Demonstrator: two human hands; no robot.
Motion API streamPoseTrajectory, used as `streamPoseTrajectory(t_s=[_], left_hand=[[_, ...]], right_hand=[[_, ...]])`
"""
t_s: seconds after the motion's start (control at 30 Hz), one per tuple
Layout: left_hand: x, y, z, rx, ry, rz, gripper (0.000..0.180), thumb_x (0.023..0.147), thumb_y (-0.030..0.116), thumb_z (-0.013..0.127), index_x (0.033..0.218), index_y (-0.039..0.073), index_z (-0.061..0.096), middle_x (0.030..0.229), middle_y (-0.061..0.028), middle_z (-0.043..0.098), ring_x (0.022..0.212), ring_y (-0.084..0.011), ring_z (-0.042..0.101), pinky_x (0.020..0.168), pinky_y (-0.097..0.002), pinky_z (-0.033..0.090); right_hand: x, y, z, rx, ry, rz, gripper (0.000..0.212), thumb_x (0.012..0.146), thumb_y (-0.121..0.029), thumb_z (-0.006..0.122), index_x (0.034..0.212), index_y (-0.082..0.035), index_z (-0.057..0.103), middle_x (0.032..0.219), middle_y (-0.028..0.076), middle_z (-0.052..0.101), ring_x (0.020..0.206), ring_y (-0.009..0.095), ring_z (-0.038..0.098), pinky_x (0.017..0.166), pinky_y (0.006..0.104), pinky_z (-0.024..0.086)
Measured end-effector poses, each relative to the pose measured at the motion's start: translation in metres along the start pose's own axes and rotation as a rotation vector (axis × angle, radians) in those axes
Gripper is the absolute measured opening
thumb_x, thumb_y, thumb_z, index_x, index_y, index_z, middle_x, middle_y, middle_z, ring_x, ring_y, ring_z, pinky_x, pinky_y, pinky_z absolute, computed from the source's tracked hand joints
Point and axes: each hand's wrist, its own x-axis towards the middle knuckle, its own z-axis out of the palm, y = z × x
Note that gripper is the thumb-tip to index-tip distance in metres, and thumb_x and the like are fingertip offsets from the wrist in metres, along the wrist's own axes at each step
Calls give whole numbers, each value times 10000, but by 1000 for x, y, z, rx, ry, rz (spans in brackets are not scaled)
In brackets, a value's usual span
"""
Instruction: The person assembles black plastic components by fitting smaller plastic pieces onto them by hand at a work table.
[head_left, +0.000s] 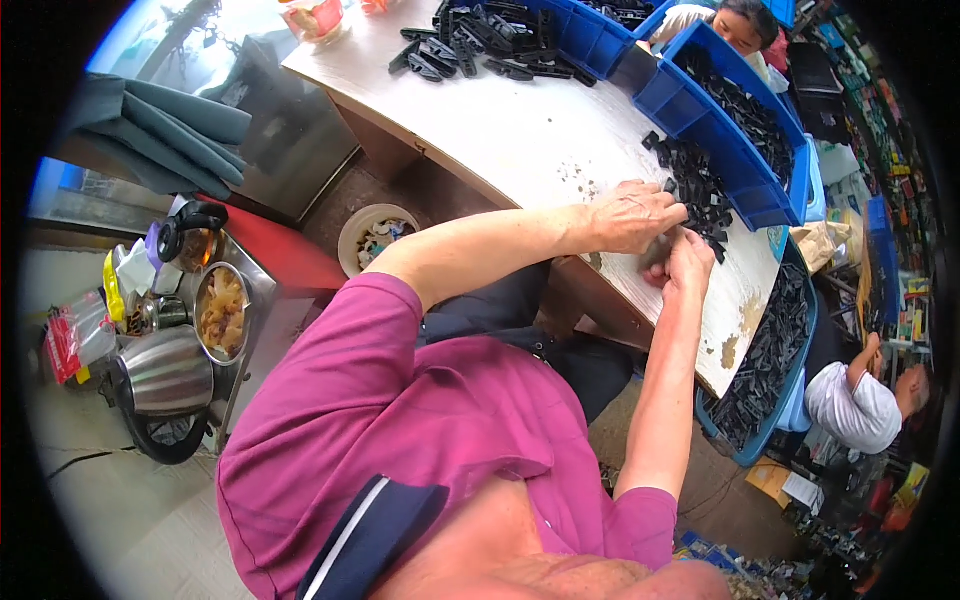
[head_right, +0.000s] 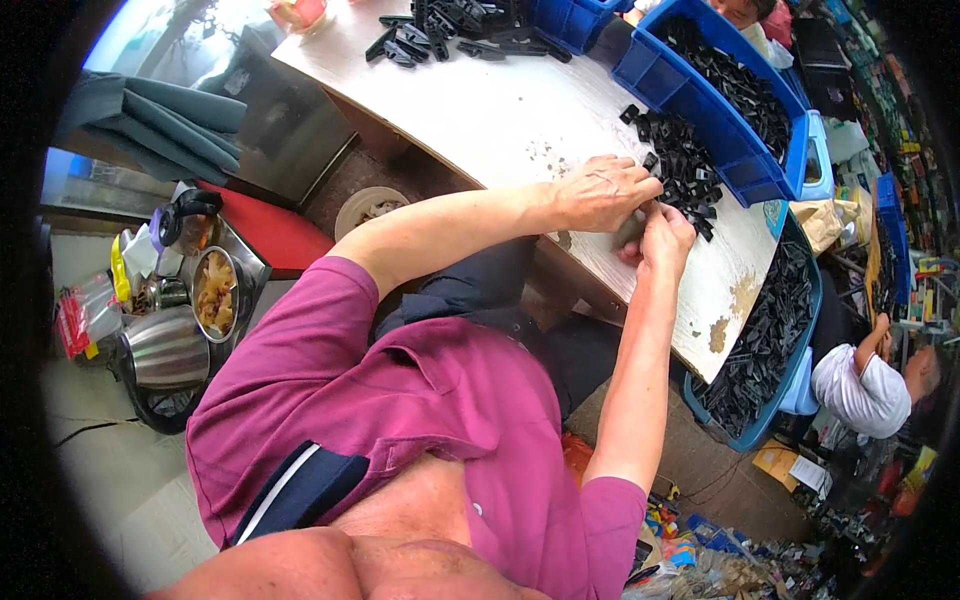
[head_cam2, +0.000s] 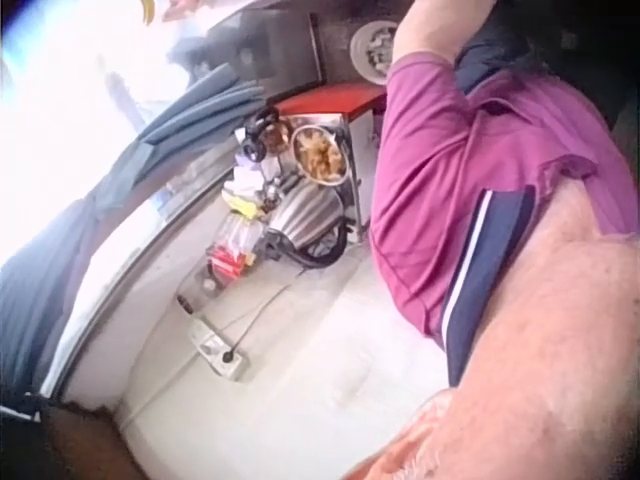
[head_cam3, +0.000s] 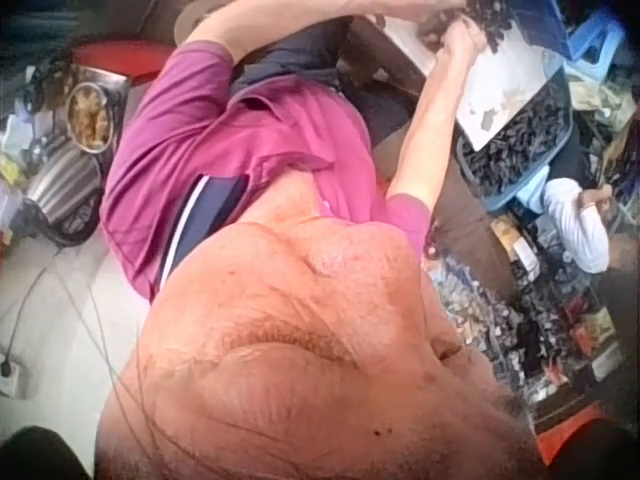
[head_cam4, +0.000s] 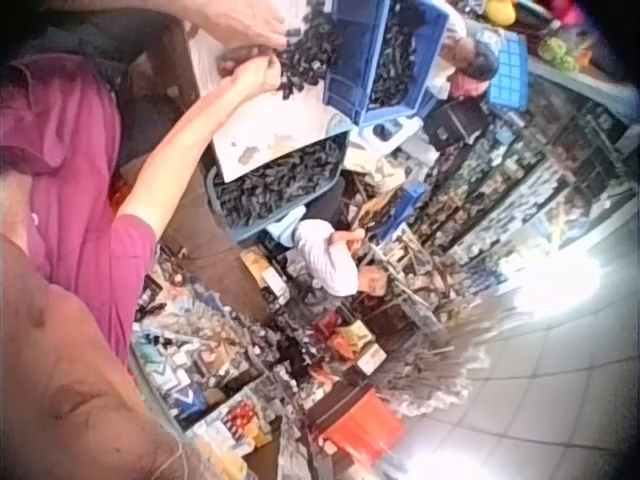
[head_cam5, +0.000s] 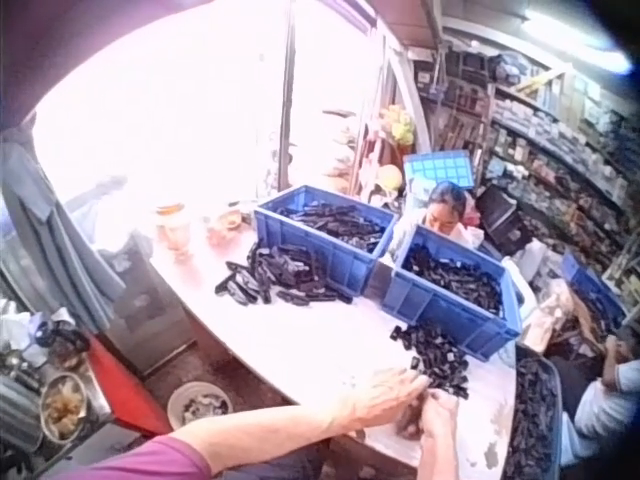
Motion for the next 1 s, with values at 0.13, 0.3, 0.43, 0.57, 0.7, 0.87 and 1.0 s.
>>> streamPoseTrajectory(t_s=[0.13,0.3,0.43,0.57,0.7,0.87,1.0], left_hand=[[-4,-4,1,-157,9,-153,252,747,117,618,995,69,614,836,-152,645,820,-365,636,766,-431,505],[-9,8,-8,-375,81,-296,204,797,124,595,957,23,675,730,-225,661,742,-398,674,727,-485,525],[-17,13,-15,-388,131,-357,144,805,112,591,876,19,675,725,-219,657,732,-385,672,710,-466,530],[-27,15,-15,-231,151,-321,85,815,126,604,811,53,648,677,-173,636,694,-366,657,680,-478,521],[-41,13,-41,-199,222,-266,183,796,122,653,974,79,672,921,-125,675,924,-317,638,816,-441,519],[-95,-122,-140,506,676,-250,346,728,-49,525,1034,41,658,936,-187,651,943,-388,608,848,-476,503],[-132,-175,-180,692,314,-542,327,820,41,539,1130,55,641,1215,-162,607,1190,-381,535,986,-469,466]], right_hand=[[-6,2,0,87,-11,-49,216,937,-239,621,945,-24,636,513,14,457,344,134,433,346,334,431],[-12,11,-8,144,-57,-117,206,931,-234,620,948,-29,633,469,2,398,345,135,408,380,331,445],[-18,11,-7,197,-212,-246,247,947,-257,610,925,-12,611,446,-3,387,345,139,401,380,322,420],[-29,4,3,166,-234,-160,339,962,-353,584,877,-25,593,425,13,372,346,156,397,382,326,406],[-25,19,6,180,-332,-218,368,976,-371,553,819,-38,557,438,9,373,353,143,402,349,351,429],[-41,15,14,355,-318,-203,365,985,-364,550,784,-60,536,452,4,408,356,125,432,380,356,531],[-45,10,17,360,-271,-189,380,956,-364,538,710,-79,492,447,10,391,357,141,427,380,367,522]])
